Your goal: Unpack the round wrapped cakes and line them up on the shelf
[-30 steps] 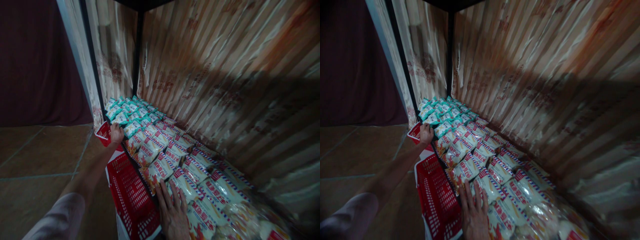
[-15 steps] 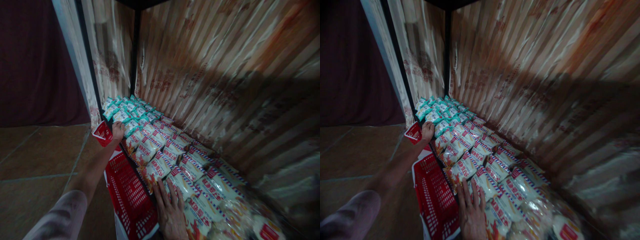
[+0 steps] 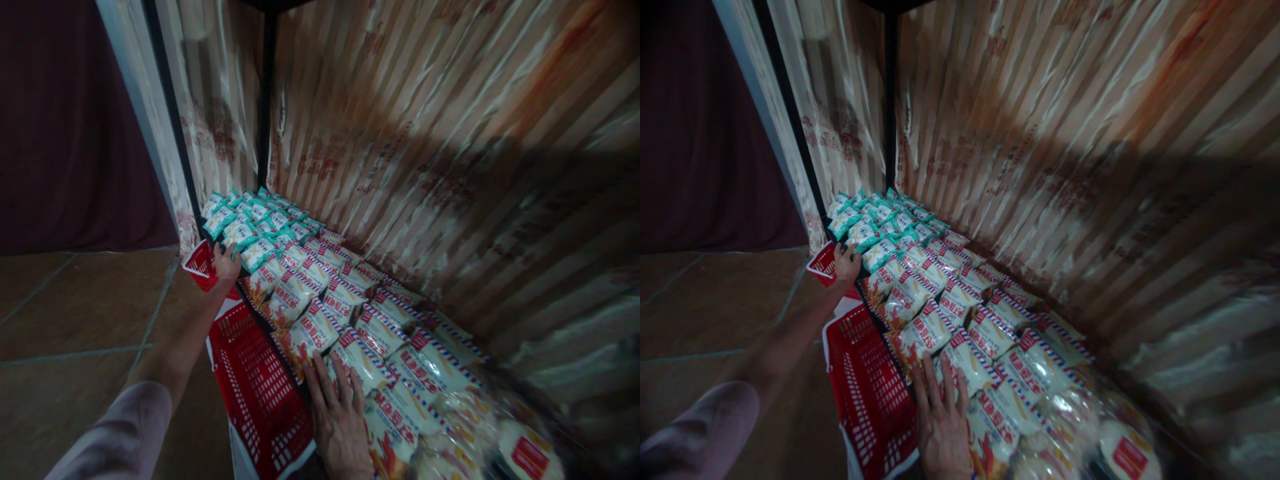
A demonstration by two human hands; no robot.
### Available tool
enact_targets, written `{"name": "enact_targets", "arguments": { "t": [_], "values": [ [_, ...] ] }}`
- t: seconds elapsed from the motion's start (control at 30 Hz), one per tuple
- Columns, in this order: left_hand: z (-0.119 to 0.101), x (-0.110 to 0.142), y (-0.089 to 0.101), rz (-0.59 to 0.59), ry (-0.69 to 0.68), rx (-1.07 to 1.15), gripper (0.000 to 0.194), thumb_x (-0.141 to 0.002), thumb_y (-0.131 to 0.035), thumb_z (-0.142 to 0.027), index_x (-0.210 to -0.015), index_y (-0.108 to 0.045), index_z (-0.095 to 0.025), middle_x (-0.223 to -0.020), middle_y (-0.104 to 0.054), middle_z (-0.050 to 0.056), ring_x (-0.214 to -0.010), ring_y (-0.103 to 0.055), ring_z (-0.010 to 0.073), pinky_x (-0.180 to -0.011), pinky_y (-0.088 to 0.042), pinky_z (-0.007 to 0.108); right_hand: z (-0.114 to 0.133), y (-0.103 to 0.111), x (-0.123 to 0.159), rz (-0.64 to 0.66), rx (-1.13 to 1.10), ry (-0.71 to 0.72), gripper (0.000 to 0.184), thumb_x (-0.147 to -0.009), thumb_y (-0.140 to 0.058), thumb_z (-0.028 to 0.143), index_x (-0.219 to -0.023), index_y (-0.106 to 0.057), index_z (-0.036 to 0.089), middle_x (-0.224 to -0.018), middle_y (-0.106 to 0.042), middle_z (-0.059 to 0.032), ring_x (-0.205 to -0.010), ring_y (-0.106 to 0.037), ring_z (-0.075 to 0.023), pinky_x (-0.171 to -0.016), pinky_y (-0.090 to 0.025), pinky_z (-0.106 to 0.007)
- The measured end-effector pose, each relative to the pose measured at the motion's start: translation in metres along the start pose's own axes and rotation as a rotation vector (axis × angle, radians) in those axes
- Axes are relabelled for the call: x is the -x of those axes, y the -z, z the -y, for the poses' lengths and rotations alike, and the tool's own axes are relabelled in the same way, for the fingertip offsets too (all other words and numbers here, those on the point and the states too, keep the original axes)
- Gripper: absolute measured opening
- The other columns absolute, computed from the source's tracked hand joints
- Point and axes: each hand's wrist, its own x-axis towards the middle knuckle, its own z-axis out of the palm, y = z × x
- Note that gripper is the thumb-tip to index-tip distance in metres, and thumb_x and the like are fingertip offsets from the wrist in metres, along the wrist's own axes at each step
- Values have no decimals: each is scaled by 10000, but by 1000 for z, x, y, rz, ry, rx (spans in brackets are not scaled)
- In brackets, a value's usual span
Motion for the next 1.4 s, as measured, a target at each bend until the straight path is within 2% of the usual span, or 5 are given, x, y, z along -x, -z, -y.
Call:
{"name": "enact_targets", "arguments": {
  "t": [0.27,0.5,0.73,1.03,1.4],
  "values": [
    [5,-12,-7,0,-69,69,332,-802,-547,-216,-1111,-650,-153,-1199,-499,136,-1119,-535,241,-1011,-433,350,1,1,-2,-19,11,-3,532,-836,-539,272,-1362,-462,260,-1463,-413,19,-1380,-224,-304,-1143,-102,-504],
    [13,-12,-8,97,-46,12,377,-806,-539,-227,-1164,-632,-154,-1088,-559,131,-1022,-580,245,-962,-453,355,0,0,1,3,3,-1,543,-830,-554,271,-1365,-460,253,-1477,-390,18,-1377,-228,-319,-1139,-114,-513],
    [11,-18,-6,74,22,26,387,-801,-563,-269,-1168,-605,-152,-961,-618,94,-898,-613,225,-869,-484,345,1,0,0,30,-7,-19,571,-847,-546,291,-1400,-406,267,-1499,-349,25,-1377,-236,-316,-1139,-125,-516],
    [1,-19,-9,49,132,62,219,-779,-610,-244,-963,-575,-132,-846,-623,45,-794,-610,175,-771,-481,295,1,-1,2,46,0,-16,580,-854,-546,300,-1411,-386,272,-1504,-340,19,-1378,-231,-319,-1137,-121,-521],
    [8,-2,-4,54,-2,47,182,-759,-610,-240,-923,-584,-164,-823,-571,29,-784,-592,176,-784,-486,315,0,-2,1,6,-21,-19,565,-848,-529,263,-1400,-409,276,-1500,-347,26,-1373,-242,-321,-1134,-121,-509]
  ]
}}
